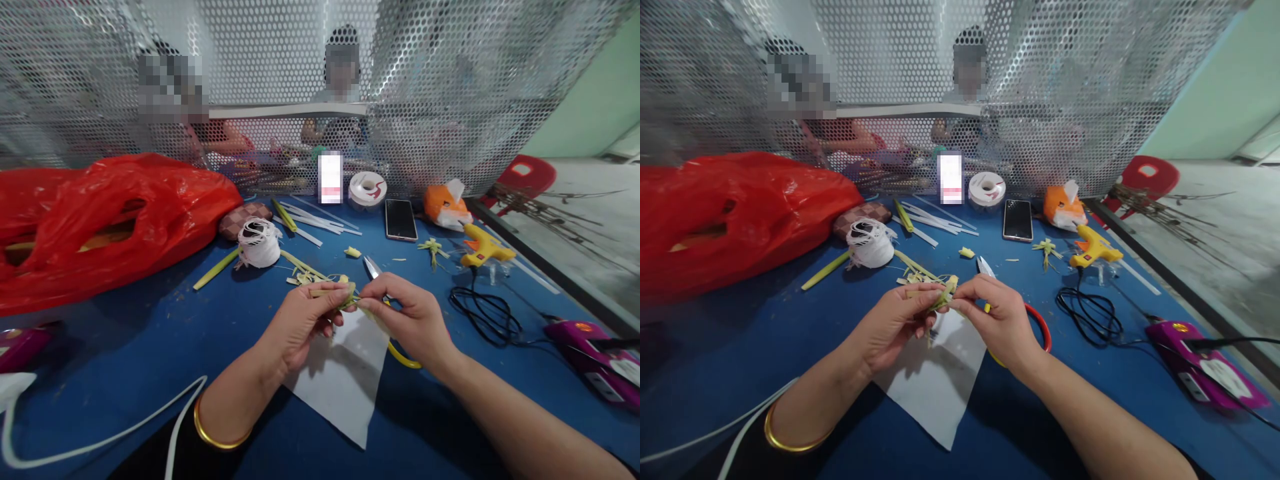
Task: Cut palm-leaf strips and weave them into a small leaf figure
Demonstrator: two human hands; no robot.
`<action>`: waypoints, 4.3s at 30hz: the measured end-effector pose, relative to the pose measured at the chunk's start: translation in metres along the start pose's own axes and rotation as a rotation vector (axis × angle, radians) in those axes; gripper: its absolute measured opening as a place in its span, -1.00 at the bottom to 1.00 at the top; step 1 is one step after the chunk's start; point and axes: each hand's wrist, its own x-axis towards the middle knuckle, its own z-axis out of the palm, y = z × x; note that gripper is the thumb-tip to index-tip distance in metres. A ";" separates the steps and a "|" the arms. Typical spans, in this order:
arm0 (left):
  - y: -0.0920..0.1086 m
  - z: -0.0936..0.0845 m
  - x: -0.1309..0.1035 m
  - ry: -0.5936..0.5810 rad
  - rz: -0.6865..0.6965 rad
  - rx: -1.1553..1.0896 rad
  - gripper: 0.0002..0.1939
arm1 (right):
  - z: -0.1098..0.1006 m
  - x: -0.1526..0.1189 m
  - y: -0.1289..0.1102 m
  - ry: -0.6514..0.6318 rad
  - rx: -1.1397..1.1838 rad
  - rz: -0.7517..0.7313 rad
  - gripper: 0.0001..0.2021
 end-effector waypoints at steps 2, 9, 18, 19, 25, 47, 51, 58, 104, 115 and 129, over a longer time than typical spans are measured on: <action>0.000 0.000 0.000 -0.010 -0.012 -0.021 -0.61 | 0.000 0.000 0.000 -0.001 0.006 -0.006 -0.89; 0.001 0.002 -0.001 0.070 0.037 -0.004 -0.61 | 0.001 0.000 -0.001 -0.029 0.022 -0.025 -0.91; -0.006 0.002 -0.001 0.002 0.051 0.178 -0.71 | 0.002 -0.002 -0.003 0.019 0.059 0.119 -0.89; -0.006 0.003 -0.001 -0.012 0.061 0.201 -0.72 | 0.002 -0.002 -0.003 0.008 0.060 0.122 -0.87; -0.004 0.005 -0.004 0.004 0.064 0.160 -0.74 | 0.002 -0.002 -0.004 0.006 0.102 0.115 -0.93; -0.005 0.007 -0.003 0.044 0.140 0.207 -0.72 | 0.004 -0.003 -0.002 -0.001 0.072 0.151 -0.90; -0.006 0.006 -0.002 0.029 0.103 0.192 -0.76 | 0.001 0.000 0.002 -0.101 0.172 0.165 -0.77; -0.004 0.006 -0.002 0.036 0.028 0.128 -0.76 | -0.001 -0.001 0.007 -0.034 0.004 0.034 -0.86; -0.009 0.007 0.003 0.068 0.102 -0.201 -0.85 | 0.007 -0.006 0.000 -0.178 -0.017 0.036 -0.92; -0.005 0.005 0.003 0.153 0.172 -0.224 -0.83 | 0.000 -0.004 -0.006 -0.175 -0.088 -0.001 -0.79; -0.010 0.007 0.004 0.180 0.230 -0.165 -0.78 | 0.005 -0.004 -0.006 -0.218 0.092 0.157 -0.85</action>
